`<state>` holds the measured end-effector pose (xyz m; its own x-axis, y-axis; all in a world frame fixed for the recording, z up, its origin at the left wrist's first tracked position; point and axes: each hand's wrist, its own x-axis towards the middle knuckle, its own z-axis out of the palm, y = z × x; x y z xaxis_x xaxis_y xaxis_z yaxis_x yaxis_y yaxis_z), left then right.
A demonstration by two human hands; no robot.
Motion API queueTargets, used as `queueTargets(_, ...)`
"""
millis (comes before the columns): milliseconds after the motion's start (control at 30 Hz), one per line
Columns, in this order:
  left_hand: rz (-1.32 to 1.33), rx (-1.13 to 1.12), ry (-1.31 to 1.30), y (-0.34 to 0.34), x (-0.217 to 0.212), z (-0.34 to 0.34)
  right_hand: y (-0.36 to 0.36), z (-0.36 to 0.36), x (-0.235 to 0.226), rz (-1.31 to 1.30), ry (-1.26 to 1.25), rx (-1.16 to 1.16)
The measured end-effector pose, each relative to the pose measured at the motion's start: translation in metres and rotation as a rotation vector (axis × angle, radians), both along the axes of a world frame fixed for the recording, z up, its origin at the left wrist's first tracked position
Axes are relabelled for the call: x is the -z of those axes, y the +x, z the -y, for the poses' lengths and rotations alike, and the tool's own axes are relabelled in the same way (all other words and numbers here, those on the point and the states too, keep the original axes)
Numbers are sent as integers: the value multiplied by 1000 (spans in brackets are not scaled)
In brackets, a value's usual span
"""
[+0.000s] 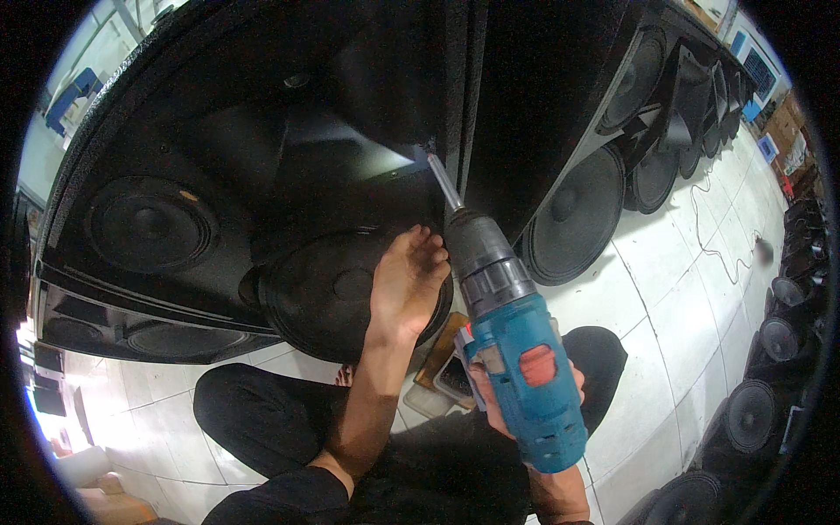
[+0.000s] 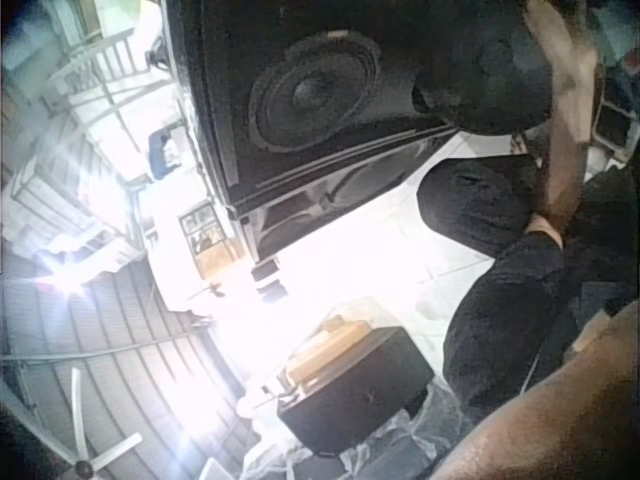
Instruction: The person uses a cordless drill to drive screws into the front of large black speaker cabinets. They repeatedly pick up screws from a small box, attach them to the drill bit, and fasten them into the speaker frames while sitting on the floor.
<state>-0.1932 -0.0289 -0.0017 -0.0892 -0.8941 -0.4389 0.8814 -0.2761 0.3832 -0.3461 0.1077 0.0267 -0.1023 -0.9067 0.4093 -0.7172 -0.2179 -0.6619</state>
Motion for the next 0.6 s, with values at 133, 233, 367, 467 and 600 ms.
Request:
queueTargets(133,-57,9,37,1,15,2,0,1,4,-98,-97,28)
queueTargets(233,-84,-31,70,-2,17,0,3,3,14,63,-108,100)
queueTargets(367,-66,-42,53,3,16,-1,0,9,3,26,-18,40)
queueTargets(467,-52,-18,37,0,16,1,-4,12,7,404,15,-46)
queueTargets(600,-53,-14,-2,4,17,2,-8,14,4,591,60,-128)
